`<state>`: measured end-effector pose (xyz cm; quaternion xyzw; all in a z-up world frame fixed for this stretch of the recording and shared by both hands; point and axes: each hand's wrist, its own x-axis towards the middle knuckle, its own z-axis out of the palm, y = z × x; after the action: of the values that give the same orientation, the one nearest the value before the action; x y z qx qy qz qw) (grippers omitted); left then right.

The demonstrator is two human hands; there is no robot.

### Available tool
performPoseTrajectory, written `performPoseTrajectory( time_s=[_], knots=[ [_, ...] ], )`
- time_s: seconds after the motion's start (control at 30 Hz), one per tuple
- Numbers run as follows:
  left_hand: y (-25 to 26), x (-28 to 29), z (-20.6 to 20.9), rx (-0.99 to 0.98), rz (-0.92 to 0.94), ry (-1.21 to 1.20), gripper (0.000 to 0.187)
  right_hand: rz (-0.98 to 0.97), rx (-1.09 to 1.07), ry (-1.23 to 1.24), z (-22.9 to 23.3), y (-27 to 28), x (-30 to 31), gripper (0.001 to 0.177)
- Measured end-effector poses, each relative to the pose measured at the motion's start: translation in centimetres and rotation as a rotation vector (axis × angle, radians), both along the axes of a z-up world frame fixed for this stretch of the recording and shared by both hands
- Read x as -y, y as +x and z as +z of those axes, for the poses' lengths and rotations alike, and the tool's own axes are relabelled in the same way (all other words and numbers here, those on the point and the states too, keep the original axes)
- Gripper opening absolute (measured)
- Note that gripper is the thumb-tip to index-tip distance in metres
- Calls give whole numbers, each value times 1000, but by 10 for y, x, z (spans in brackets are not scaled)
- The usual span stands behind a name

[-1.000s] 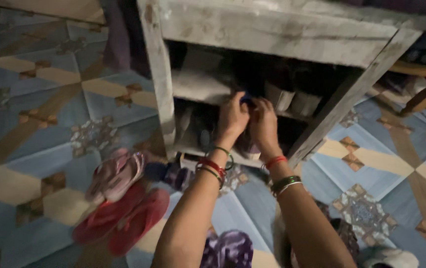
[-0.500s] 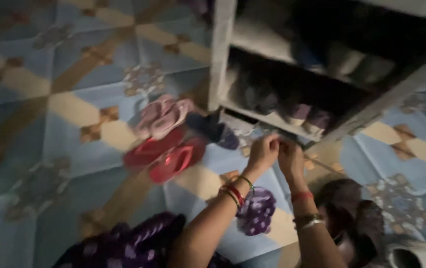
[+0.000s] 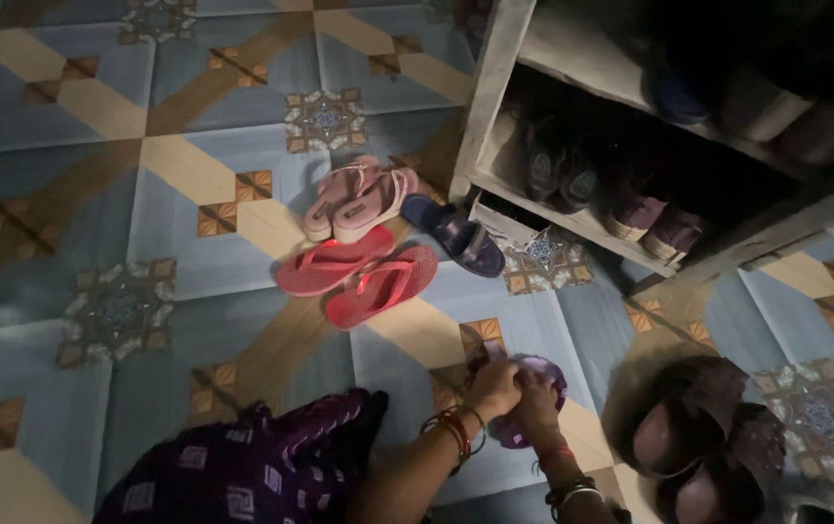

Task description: The person is cleaning a pair of purple sandals using a purple cloth. They wipe the sandals thoroughly, focusing on the straps and soles, and then place them back on the floor.

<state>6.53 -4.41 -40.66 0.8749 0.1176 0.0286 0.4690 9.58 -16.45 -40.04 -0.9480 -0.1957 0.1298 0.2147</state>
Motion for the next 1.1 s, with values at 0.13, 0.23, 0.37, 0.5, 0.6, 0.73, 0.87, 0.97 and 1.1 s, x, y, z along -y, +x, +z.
performPoseTrajectory(
  time_s=[0.13,0.23,0.37,0.5,0.6,0.73,0.87,0.97,1.1],
  knots=[
    [31,-27,29,26,102,180,21,67,157,115,25,22,-26,61],
    [59,-57,45,75,214,27,22,69,224,350,38,54,-57,33],
    [109,-107,35,157,358,-75,18,117,272,523,37,107,-115,34],
    [162,-175,22,154,442,81,18,72,205,535,15,159,-171,29],
    [175,-206,28,251,584,182,23,-88,-416,900,18,180,-210,36],
    [178,-223,44,233,546,214,43,23,-7,479,39,179,-220,41],
    [173,-219,48,-117,362,309,27,-1,-42,491,21,183,-213,47],
    [167,-208,51,-47,324,342,18,-58,-100,567,-5,184,-206,44],
    [161,-186,69,157,291,175,13,-211,52,572,-13,182,-190,35]
  ],
)
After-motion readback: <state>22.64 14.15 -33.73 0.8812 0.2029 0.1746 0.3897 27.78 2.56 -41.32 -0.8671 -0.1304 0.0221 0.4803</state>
